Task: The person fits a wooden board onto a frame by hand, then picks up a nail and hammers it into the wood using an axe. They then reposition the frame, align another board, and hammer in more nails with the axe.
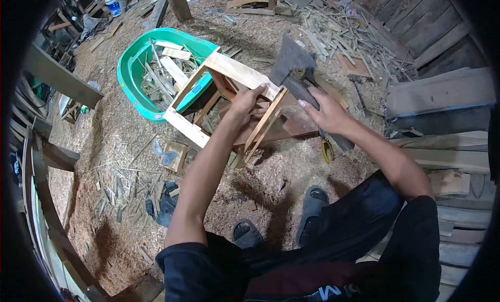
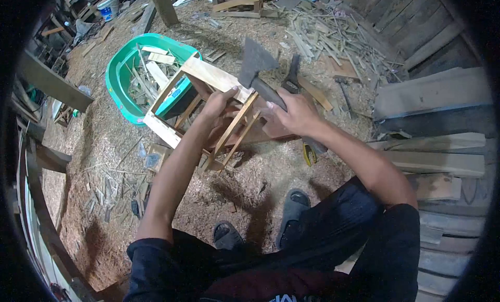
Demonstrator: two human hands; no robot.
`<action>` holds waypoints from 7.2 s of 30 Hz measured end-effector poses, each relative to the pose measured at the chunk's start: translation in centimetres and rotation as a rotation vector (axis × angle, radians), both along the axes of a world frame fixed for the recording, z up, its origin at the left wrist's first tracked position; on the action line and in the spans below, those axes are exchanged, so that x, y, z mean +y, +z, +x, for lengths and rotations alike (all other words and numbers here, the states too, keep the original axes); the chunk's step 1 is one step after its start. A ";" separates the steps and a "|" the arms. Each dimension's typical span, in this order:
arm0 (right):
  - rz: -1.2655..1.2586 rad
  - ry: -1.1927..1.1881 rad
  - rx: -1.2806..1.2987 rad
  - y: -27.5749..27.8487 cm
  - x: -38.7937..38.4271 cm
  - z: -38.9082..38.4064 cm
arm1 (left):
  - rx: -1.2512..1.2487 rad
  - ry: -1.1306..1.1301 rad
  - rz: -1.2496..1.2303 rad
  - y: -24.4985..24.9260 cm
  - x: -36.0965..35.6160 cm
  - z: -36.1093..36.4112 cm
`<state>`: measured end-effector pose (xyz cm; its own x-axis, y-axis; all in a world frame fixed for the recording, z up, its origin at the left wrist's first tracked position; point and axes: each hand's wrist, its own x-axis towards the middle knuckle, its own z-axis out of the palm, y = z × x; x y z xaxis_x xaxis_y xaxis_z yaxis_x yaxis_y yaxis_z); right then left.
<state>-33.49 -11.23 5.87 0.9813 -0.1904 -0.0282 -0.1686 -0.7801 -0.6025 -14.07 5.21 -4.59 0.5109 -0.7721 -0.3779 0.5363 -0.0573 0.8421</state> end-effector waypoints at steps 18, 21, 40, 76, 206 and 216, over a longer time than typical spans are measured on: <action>-0.116 0.095 -0.039 1.4 1.3 -1.5 | -0.113 0.203 0.111 -0.2 -1.6 -0.4; -0.073 0.077 -0.090 1.0 0.5 -0.8 | -0.106 0.231 0.142 0.0 -2.0 -0.6; -0.084 0.048 0.020 -0.1 -0.2 -0.8 | -0.083 0.226 0.089 0.5 -1.7 -1.1; 0.473 0.101 0.369 2.1 -6.3 2.3 | -0.027 0.217 0.088 0.0 -2.1 -0.9; 0.148 -0.039 -0.050 2.0 -3.4 0.9 | -0.144 0.124 0.181 1.3 -1.7 -0.7; -0.014 -0.167 -0.240 -8.8 -4.4 0.7 | -0.272 0.095 0.228 0.4 -1.5 -0.5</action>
